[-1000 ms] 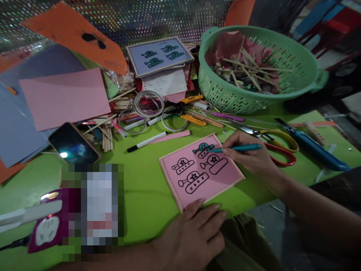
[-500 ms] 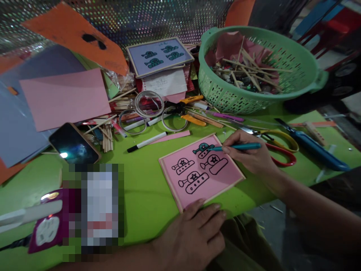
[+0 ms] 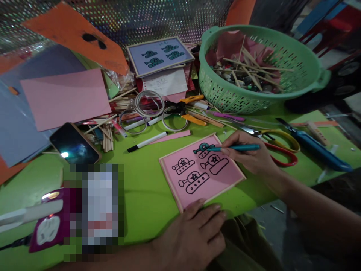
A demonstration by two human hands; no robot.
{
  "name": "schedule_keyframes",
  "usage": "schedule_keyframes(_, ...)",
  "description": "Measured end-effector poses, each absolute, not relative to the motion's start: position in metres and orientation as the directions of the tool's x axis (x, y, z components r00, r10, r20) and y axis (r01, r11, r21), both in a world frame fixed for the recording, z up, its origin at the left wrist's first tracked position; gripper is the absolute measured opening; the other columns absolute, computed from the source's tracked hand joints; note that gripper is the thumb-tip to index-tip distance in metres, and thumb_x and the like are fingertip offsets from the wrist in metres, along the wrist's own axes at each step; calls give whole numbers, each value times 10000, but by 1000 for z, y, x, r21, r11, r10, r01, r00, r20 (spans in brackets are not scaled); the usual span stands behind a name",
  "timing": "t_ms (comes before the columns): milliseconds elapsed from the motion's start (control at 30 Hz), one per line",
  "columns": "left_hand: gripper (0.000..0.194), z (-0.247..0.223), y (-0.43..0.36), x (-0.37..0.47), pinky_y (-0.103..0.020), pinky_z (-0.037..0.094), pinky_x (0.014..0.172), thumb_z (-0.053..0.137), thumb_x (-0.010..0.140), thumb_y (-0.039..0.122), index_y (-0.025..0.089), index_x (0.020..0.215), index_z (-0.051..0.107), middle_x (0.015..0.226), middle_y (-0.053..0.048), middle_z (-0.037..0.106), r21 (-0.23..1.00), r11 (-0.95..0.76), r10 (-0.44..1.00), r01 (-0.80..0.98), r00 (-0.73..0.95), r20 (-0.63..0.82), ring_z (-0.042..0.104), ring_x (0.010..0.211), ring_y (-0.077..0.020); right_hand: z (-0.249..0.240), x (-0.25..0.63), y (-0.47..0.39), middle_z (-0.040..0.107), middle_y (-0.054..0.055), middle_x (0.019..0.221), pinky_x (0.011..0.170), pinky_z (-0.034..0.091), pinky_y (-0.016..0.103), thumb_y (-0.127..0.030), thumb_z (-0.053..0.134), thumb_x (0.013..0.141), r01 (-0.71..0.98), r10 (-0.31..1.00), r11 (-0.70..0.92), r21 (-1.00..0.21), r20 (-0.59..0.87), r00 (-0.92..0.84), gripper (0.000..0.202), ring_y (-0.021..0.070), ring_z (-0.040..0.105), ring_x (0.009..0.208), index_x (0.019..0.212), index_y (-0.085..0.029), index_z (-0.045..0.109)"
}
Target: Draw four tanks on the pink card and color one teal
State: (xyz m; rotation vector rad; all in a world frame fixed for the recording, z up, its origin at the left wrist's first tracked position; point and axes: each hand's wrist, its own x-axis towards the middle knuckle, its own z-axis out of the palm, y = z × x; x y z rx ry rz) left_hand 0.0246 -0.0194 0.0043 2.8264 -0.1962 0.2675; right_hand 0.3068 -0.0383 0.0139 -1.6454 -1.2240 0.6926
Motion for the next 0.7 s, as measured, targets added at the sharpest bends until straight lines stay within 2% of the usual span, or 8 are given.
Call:
schedule_keyframes(233,231,3,-20,24,-430,308,1193,537,1059,332,237,1177,712,1539,-46,570,285,-943,-129,-170,979,159,494,1421,-243,14,307,-37,699,27,738,573,488,354,-406,820,827,398,946,-40,-916,93,309,185,194,622,650,803,-265,703)
schedule_keyframes(400,241,1,-21,23,-433,322,1189,524,1063,345,231,1166,710,1522,-45,586,292,-942,-121,-167,978,172,507,1414,-248,17,305,-35,674,19,704,538,474,324,-412,815,823,408,934,-43,-912,108,339,219,174,601,612,783,-236,690)
schedule_keyframes(600,254,1,-20,24,-433,322,1187,520,1065,367,235,1183,701,1528,-46,584,290,-942,-122,-169,977,174,512,1413,-243,18,303,-35,647,21,672,484,433,339,-410,802,848,419,919,-52,-907,121,374,198,181,547,569,766,-274,683)
schedule_keyframes(700,237,2,-20,24,-432,319,1186,533,1059,355,236,1177,701,1520,-44,593,285,-943,-126,-175,975,181,517,1408,-240,18,303,-35,655,18,682,494,448,338,-410,812,841,415,925,-44,-909,120,360,201,182,570,578,776,-267,687)
